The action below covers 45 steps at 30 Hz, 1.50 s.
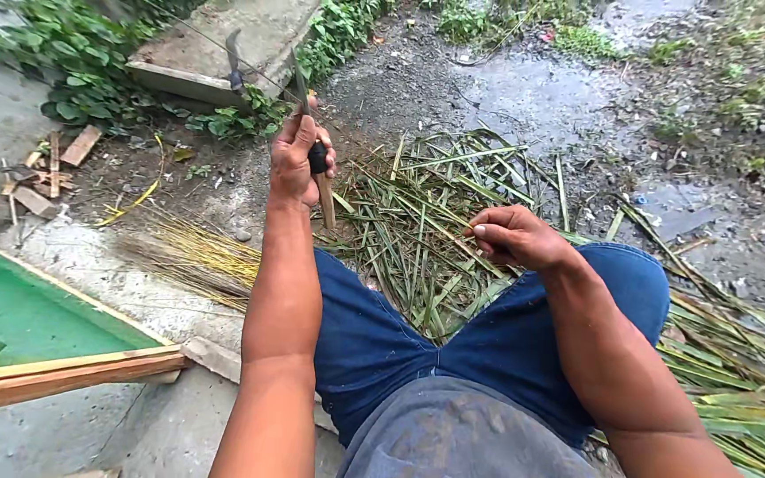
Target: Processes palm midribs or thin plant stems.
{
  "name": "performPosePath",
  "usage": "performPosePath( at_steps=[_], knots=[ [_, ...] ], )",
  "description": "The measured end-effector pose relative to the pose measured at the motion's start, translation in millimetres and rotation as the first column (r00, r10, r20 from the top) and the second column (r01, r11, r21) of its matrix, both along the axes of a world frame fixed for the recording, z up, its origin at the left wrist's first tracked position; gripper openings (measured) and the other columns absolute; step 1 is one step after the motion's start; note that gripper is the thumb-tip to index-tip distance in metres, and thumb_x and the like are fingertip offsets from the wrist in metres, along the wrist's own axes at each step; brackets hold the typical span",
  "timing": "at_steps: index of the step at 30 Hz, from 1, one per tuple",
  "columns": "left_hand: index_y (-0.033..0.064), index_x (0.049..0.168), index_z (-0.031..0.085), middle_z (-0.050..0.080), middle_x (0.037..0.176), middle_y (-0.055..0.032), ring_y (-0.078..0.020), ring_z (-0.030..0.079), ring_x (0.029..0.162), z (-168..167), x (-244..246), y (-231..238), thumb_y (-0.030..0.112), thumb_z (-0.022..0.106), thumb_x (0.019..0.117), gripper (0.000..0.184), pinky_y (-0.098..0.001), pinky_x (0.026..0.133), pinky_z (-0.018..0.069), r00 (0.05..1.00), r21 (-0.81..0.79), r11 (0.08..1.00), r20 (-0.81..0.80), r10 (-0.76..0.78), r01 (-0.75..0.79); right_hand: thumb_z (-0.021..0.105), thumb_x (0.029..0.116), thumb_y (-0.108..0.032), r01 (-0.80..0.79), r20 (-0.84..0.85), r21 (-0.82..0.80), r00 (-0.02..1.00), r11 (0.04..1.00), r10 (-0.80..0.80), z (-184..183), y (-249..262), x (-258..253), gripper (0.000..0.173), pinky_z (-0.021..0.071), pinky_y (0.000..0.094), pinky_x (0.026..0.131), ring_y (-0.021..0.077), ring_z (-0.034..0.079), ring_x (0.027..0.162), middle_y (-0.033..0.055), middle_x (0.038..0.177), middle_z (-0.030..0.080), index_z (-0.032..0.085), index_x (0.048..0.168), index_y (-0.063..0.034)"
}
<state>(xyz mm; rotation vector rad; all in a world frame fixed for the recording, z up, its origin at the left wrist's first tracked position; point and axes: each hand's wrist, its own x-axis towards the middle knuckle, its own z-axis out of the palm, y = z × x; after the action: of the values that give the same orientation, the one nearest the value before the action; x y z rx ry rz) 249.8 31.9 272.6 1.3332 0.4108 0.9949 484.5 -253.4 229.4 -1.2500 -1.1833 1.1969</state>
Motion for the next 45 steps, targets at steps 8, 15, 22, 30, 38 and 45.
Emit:
performPosePath(
  at_steps=[8, 15, 22, 30, 38, 45],
  knots=[
    [0.0101, 0.143, 0.056, 0.065, 0.086, -0.0032, -0.0083, 0.056, 0.061, -29.2, 46.5, -110.3, 0.01, 0.059, 0.1026, 0.041, -0.0234, 0.053, 0.0487, 0.771, -0.049, 0.891, -0.481, -0.418, 0.452, 0.053, 0.1046, -0.012, 0.222, 0.106, 0.001, 0.97, 0.975, -0.221, -4.3, 24.5, -24.7, 0.019, 0.0461, 0.0221, 0.047, 0.0058, 0.052, 0.051, 0.0013, 0.071, 0.062, 0.067, 0.11, -0.0006],
    [0.0052, 0.145, 0.05, 0.065, 0.079, -0.0009, -0.0068, 0.058, 0.055, -24.8, 42.1, -88.2, 0.01, 0.056, 0.1038, 0.042, -0.0209, 0.047, 0.0509, 0.905, -0.055, 0.967, -0.344, -0.251, 0.247, 0.056, 0.1031, -0.011, 0.303, 0.162, 0.078, 0.936, 0.95, -0.312, -1.0, 22.0, -23.4, 0.016, 0.0446, 0.0212, 0.048, 0.0046, 0.05, 0.051, -0.0005, 0.07, 0.06, 0.069, 0.108, -0.0024],
    [0.0053, 0.148, 0.047, 0.064, 0.08, -0.0005, -0.0073, 0.058, 0.057, -26.9, 46.5, -84.1, 0.014, 0.054, 0.1048, 0.044, -0.0216, 0.049, 0.0511, 0.91, -0.072, 0.964, -0.318, -0.264, 0.255, 0.057, 0.1026, -0.011, 0.302, 0.195, 0.093, 0.929, 0.949, -0.315, -2.3, 21.0, -21.3, 0.015, 0.0454, 0.0208, 0.05, 0.0039, 0.051, 0.052, -0.0006, 0.071, 0.06, 0.069, 0.107, -0.0024],
    [0.007, 0.147, 0.047, 0.064, 0.081, -0.0002, -0.0072, 0.058, 0.058, -24.6, 48.6, -88.0, 0.013, 0.052, 0.1047, 0.043, -0.0214, 0.05, 0.0513, 0.89, -0.115, 0.945, -0.316, -0.328, 0.307, 0.058, 0.1018, -0.01, 0.284, 0.202, 0.107, 0.932, 0.953, -0.3, -2.3, 21.3, -19.0, 0.014, 0.0434, 0.0203, 0.048, 0.0034, 0.048, 0.05, -0.0008, 0.069, 0.059, 0.069, 0.105, -0.0018],
    [0.0095, 0.147, 0.046, 0.062, 0.08, -0.0001, -0.0083, 0.058, 0.057, -25.4, 40.7, -77.7, 0.016, 0.049, 0.1058, 0.042, -0.0222, 0.048, 0.0517, 0.915, -0.145, 0.95, -0.26, -0.307, 0.278, 0.058, 0.1016, -0.009, 0.231, 0.231, 0.109, 0.94, 0.967, -0.251, 0.0, 19.8, -17.6, 0.013, 0.042, 0.0189, 0.048, 0.0019, 0.047, 0.05, -0.0022, 0.068, 0.059, 0.07, 0.103, -0.0027],
    [0.0114, 0.147, 0.043, 0.06, 0.076, 0.0016, -0.0078, 0.057, 0.054, -26.7, 34.8, -79.2, 0.016, 0.046, 0.105, 0.043, -0.022, 0.046, 0.0513, 0.912, -0.167, 0.938, -0.233, -0.338, 0.305, 0.059, 0.1008, -0.009, 0.204, 0.241, 0.109, 0.944, 0.973, -0.225, 0.7, 20.0, -17.4, 0.013, 0.0408, 0.0188, 0.047, 0.0012, 0.046, 0.05, -0.003, 0.068, 0.059, 0.071, 0.103, -0.0029]
  ],
)
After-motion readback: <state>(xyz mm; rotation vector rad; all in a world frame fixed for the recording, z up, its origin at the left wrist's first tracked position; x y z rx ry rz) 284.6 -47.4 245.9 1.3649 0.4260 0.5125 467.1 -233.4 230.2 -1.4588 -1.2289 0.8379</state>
